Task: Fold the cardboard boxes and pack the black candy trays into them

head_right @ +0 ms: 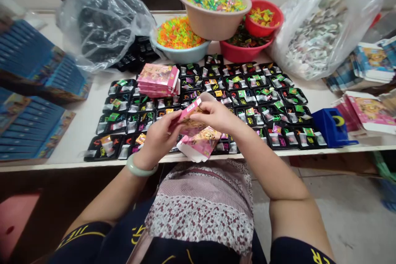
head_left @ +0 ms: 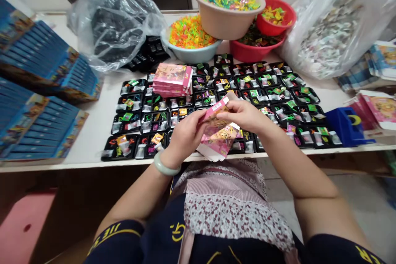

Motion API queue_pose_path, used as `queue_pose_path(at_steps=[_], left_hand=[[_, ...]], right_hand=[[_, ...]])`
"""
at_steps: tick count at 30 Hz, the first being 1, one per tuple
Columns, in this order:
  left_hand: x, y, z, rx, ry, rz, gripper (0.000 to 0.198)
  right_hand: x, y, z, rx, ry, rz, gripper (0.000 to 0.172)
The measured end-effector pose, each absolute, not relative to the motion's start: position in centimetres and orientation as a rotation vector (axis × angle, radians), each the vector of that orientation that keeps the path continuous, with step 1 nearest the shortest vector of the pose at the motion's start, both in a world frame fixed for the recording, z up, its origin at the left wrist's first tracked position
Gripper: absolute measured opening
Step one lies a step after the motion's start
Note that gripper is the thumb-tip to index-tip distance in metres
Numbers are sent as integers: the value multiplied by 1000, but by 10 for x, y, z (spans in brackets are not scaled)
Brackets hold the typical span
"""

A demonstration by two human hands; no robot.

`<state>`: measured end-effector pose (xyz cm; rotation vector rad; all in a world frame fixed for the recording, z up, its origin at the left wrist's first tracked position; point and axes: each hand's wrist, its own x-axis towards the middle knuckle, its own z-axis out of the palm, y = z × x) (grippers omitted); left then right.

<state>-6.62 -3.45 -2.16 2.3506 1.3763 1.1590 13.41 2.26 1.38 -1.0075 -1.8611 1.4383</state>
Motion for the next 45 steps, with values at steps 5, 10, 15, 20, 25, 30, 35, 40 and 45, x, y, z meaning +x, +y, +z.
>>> queue_pose_path(at_steps=[5,10,15,20,25,30,35,40,45], left_hand=[[-72,-31,-27,1940,1347,1411,29],[-70,-31,-51,1310,1076,1368,30],[-57,-43,-72,1213,823,1191,64],[-60,-65,-75,1657,900,1068,52],[-60,-81,-81,1959,973,1069,18],[-41,-73,-82,1614,1071,1167,29],[-38,-64,-76,1504,1071,1085,27],[-41,-72,-75,1608,949,1069,14],[-34,-68,-63,1445,1014,1022,15]], right_hand=[[134,-4,6,-1092,-1740,816,29],[140,-22,-31,-1117,-1456,1061,70],[158,-37,-53,-1119,-1362,1184,78],[186,-77,-68,-1186,-1635,1271,51],[191,-103,-80,-1304,-1803,1099,23],[181,-88,-76,-1304,-1546,1026,14],[185,-74,-73,-1233,-1402,1285,30],[190,-83,-79,-1151,-1620,1044,9],[182,-84,-66,-1200,-1572,1132,8]])
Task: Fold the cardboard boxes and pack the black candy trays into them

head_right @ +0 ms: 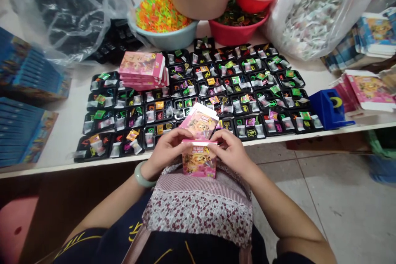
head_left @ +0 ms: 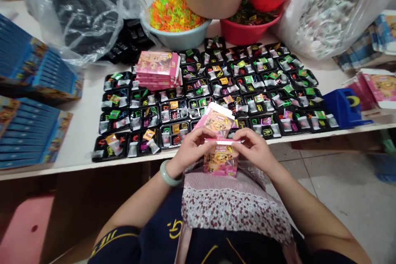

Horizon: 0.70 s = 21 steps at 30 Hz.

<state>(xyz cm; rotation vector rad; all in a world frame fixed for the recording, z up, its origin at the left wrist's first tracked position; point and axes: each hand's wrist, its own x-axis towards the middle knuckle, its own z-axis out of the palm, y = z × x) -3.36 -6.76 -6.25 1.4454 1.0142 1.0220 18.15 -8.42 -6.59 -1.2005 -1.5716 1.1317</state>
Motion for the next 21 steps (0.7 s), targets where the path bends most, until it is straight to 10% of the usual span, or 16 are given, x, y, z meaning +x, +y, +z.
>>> queue_pose_path(at_steps=[14,18,21], left_hand=[[-55,-72,-63,1624,919,826,26],[-53,-58,-50,1653,1051,931,17],[-53,-39,-41,1535,1348,1273,17]], right_hand=[[185,-106,-68,-1075,-1784,998,5],[228,-91,-68,-1140,-1652,1140,30],[325,-68,-64,-1575,-1421,662,27]])
